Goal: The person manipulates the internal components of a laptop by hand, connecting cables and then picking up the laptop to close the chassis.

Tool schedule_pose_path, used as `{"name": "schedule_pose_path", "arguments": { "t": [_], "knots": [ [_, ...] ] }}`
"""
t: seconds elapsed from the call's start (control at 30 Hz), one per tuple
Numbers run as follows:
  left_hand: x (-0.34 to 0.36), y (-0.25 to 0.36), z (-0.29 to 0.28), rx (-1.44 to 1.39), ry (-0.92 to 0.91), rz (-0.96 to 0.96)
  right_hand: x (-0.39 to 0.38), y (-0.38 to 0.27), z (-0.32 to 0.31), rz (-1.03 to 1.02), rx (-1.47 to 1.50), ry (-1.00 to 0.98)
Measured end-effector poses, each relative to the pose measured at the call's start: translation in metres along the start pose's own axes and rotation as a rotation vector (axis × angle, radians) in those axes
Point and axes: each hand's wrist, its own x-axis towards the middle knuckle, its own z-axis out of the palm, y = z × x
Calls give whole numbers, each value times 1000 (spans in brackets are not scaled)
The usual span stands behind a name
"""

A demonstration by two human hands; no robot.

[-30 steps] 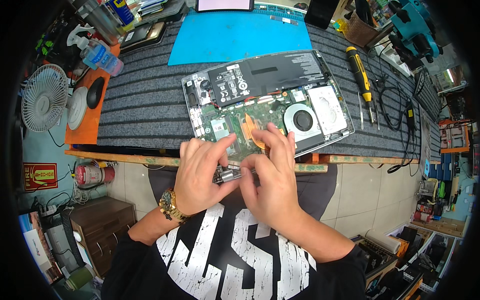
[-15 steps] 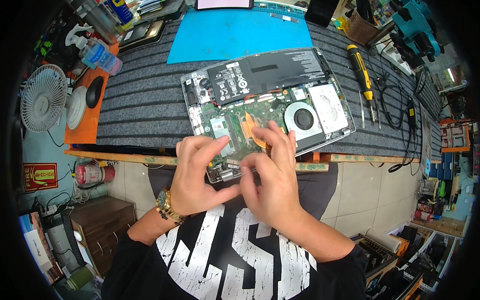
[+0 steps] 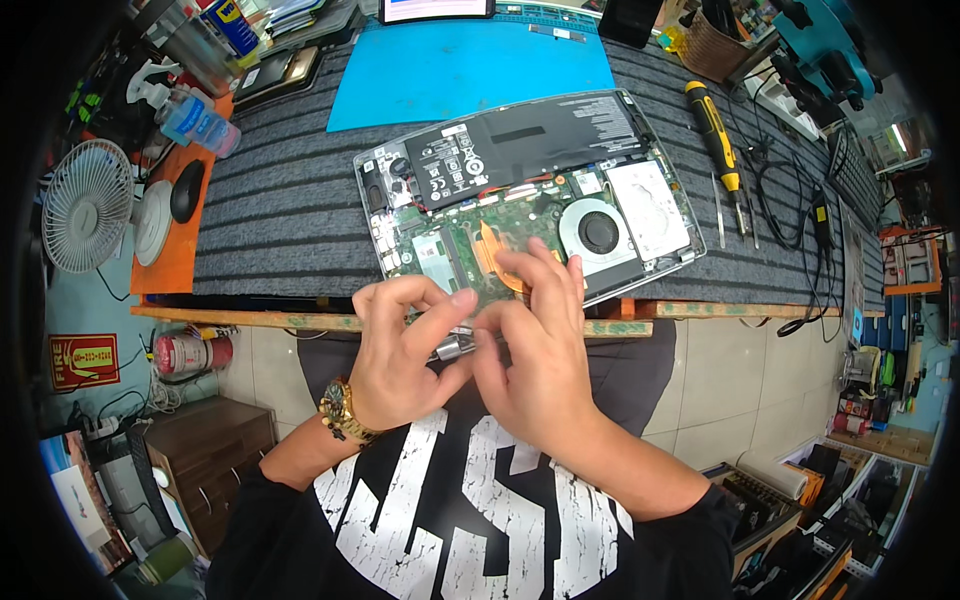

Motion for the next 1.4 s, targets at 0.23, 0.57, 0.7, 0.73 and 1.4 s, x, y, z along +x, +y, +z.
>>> {"name": "schedule_pose_path", "arguments": {
  "t": [0.23,0.57,0.7,0.73,1.4],
  "knots": [
    [3,-1,7,65,-28,-7,1,-1,0,-5,-11,-6],
    [4,-1,7,61,-27,-9,2,-1,1,-5,-29,-15],
    [5,0,5,49,-54,-21,2,-2,0,-5,-30,-17],
    [5,-1,5,46,-65,-26,2,-2,0,-6,-26,-21],
    [6,-3,3,14,-69,-15,4,-4,1,13,-17,-25]
  ]
}}
